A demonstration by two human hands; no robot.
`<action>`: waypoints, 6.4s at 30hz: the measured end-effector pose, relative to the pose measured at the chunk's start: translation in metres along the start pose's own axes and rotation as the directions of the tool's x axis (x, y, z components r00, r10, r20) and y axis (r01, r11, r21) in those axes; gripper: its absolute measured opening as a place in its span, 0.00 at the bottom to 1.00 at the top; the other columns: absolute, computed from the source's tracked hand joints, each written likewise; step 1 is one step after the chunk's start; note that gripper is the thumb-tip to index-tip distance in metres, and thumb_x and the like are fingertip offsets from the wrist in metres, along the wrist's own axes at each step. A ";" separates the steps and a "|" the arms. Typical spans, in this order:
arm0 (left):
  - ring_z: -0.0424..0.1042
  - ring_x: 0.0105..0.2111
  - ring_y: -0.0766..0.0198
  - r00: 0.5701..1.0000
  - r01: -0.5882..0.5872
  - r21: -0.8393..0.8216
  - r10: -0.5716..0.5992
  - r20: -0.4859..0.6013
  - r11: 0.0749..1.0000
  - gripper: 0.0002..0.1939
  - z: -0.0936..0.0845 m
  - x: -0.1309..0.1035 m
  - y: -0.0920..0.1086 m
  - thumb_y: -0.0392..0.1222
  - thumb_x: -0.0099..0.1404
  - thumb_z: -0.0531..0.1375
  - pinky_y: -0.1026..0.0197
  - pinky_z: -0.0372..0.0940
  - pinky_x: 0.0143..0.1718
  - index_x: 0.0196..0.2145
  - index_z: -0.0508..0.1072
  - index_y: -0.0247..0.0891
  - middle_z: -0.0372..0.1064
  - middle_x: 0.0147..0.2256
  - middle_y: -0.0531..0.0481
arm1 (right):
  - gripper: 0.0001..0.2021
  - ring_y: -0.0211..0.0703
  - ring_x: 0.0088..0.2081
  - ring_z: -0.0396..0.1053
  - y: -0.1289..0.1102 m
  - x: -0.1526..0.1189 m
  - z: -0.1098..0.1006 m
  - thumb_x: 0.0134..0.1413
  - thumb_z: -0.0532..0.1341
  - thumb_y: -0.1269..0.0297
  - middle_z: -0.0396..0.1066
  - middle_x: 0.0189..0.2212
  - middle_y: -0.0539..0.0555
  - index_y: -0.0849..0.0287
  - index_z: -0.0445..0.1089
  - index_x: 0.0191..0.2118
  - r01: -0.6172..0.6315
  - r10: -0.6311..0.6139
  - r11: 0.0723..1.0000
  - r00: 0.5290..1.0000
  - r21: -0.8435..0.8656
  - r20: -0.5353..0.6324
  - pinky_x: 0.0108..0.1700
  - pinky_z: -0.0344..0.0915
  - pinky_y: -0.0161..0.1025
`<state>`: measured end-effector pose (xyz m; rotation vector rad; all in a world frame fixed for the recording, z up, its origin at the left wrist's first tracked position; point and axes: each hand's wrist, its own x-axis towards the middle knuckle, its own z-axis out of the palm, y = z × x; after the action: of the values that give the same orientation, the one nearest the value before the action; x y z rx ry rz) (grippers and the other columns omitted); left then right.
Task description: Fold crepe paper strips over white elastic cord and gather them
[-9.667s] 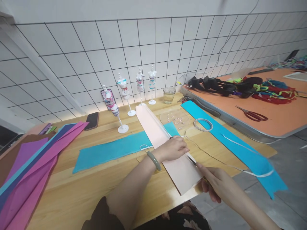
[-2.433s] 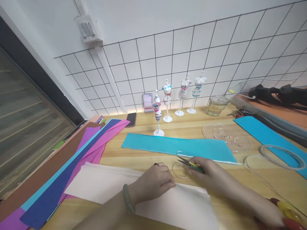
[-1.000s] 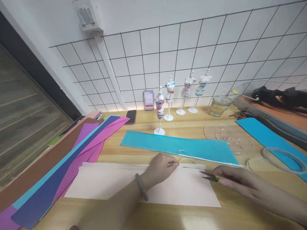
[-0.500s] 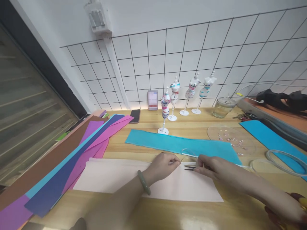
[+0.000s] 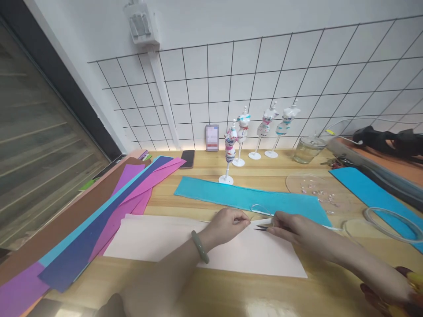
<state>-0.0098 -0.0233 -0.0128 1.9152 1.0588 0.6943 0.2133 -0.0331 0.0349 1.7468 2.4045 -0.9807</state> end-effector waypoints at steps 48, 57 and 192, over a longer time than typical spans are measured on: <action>0.66 0.34 0.67 0.991 -0.048 0.006 0.047 0.121 0.999 0.18 -0.022 -0.004 -0.008 0.39 0.61 0.53 0.65 0.60 0.37 0.50 0.66 0.38 0.69 0.34 0.50 | 0.16 0.36 0.24 0.55 -0.002 0.022 0.007 0.53 0.49 0.47 0.61 0.21 0.46 0.55 0.58 0.28 0.177 -0.177 0.984 0.984 0.011 -0.009 0.25 0.50 0.32; 0.66 0.33 0.68 0.991 -0.051 -0.019 0.053 0.124 0.999 0.19 -0.021 -0.004 -0.010 0.40 0.61 0.53 0.66 0.60 0.36 0.50 0.66 0.38 0.68 0.33 0.51 | 0.16 0.37 0.25 0.58 -0.012 0.025 0.011 0.54 0.49 0.48 0.63 0.22 0.47 0.55 0.57 0.27 0.206 -0.206 0.978 0.978 -0.019 -0.023 0.26 0.51 0.33; 0.65 0.32 0.70 0.956 0.007 -0.072 0.014 0.293 0.997 0.24 -0.072 -0.011 -0.017 0.37 0.58 0.56 0.66 0.59 0.35 0.53 0.62 0.41 0.65 0.32 0.54 | 0.22 0.48 0.35 0.70 -0.056 0.044 0.034 0.55 0.48 0.47 0.75 0.33 0.52 0.53 0.57 0.50 0.268 -0.269 0.963 0.963 -0.027 -0.027 0.33 0.61 0.40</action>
<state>-0.0774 0.0004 0.0087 1.8874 0.8325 0.4254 0.1364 -0.0225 0.0184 1.4643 2.7130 -0.9489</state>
